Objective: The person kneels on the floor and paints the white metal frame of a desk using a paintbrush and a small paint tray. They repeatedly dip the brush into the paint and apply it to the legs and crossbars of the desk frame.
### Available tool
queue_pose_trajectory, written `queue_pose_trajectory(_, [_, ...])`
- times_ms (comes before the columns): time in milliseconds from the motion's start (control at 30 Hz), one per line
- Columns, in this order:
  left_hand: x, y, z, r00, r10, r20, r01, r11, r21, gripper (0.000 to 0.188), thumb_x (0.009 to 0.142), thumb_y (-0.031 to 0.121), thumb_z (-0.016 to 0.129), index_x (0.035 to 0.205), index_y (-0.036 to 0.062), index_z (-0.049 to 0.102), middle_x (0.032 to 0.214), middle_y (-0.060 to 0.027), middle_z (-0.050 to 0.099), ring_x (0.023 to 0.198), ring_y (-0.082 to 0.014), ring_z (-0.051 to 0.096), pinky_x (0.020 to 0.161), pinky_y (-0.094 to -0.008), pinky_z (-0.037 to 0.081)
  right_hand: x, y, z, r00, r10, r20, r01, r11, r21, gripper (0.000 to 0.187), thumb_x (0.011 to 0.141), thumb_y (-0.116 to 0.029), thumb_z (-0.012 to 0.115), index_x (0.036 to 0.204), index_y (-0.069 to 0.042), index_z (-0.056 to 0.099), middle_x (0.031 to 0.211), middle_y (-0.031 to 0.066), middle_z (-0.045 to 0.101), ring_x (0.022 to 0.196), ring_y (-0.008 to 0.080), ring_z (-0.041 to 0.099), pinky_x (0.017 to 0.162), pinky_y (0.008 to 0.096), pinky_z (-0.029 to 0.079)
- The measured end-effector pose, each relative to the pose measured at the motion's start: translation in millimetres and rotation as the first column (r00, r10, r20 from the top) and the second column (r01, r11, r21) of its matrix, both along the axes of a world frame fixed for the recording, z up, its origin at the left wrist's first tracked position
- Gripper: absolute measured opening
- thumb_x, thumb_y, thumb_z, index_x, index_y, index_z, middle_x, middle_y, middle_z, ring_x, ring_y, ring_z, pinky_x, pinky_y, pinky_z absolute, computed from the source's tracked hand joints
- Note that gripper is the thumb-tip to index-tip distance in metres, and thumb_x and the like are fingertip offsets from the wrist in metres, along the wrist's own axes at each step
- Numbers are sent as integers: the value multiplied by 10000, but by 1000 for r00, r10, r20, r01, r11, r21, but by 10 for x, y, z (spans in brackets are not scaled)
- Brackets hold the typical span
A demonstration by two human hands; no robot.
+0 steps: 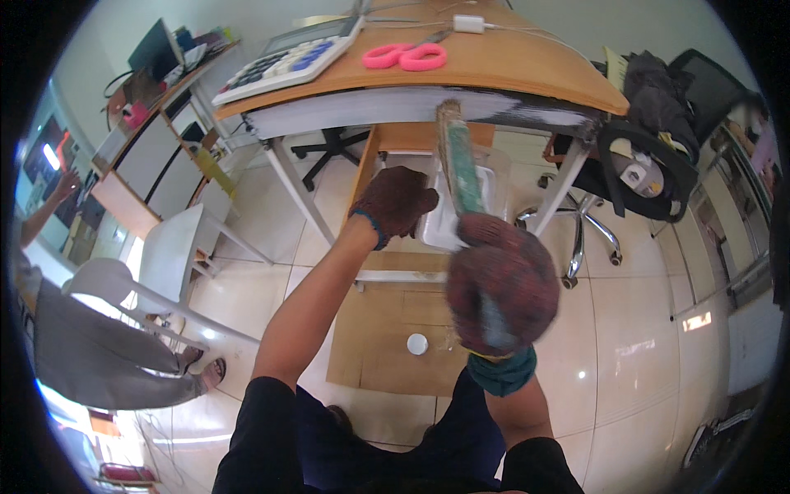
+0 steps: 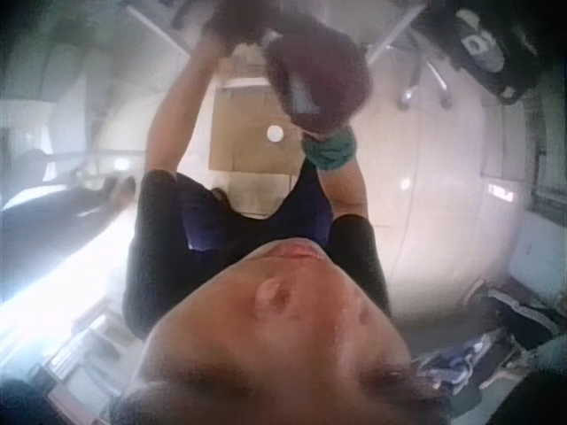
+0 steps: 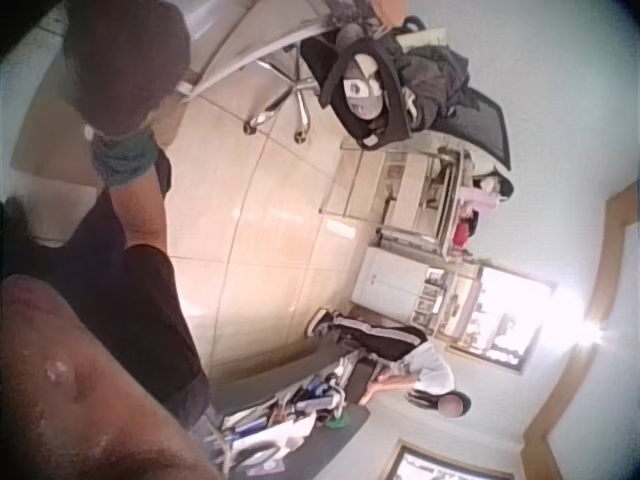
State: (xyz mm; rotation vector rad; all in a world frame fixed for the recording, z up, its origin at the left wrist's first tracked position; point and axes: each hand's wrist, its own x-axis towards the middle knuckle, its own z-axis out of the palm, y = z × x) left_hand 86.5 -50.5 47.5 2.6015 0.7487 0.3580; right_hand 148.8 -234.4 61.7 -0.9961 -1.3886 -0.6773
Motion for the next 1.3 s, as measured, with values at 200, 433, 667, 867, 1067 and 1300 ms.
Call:
queue_pose_trajectory(200, [-86, 0, -82, 991, 100, 91, -91, 992, -89, 393, 792, 295, 456, 587, -6, 603, 492, -149, 570, 514, -277, 609, 603, -372, 499, 131, 88, -87, 906, 308, -292, -237, 937, 256, 201, 781, -89, 640, 963, -27, 579, 916, 135, 641, 762, 200, 618, 564, 294, 526])
queue_pose_trajectory(433, [-102, 46, -41, 995, 102, 5, -101, 988, -120, 370, 815, 339, 530, 679, -1, 587, 526, -159, 570, 485, -253, 611, 539, -363, 502, 485, -35, 23, 831, 149, -535, 61, 933, 354, 195, 837, -141, 620, 966, -7, 562, 905, 165, 637, 745, 209, 629, 481, 255, 512])
queue_pose_trajectory(667, [-133, 97, -112, 998, 43, 53, -42, 999, -16, 388, 790, 306, 465, 612, -11, 599, 533, -166, 583, 540, -295, 608, 622, -390, 500, 276, -26, -7, 904, -9, -427, 128, 960, 249, 243, 841, -216, 610, 938, 3, 571, 801, 143, 649, 677, 200, 629, 461, 247, 503])
queue_pose_trajectory(867, [-201, 78, -55, 995, 92, 28, -92, 995, -33, 370, 795, 326, 489, 650, 4, 599, 563, -182, 583, 583, -324, 610, 649, -401, 501, 174, 297, 164, 797, 318, -513, -118, 916, 384, 173, 847, -142, 607, 954, -9, 575, 890, 151, 650, 788, 203, 635, 477, 238, 509])
queue_pose_trajectory(1067, [-243, 96, -52, 993, 113, 22, -108, 980, -170, 398, 793, 367, 513, 697, -10, 596, 533, -167, 566, 528, -303, 604, 613, -396, 499, 170, 60, 153, 802, 46, -595, 138, 956, 260, 264, 832, -209, 613, 962, 17, 573, 839, 142, 634, 731, 225, 647, 540, 286, 549])
queue_pose_trajectory(1300, [-240, 95, -22, 992, 95, -78, -100, 992, -74, 369, 804, 337, 470, 649, 18, 575, 520, -165, 559, 544, -305, 608, 616, -399, 501, 91, 330, 214, 763, 282, -582, -78, 933, 350, 218, 836, -165, 631, 980, -40, 525, 910, 144, 629, 751, 197, 628, 481, 234, 502])
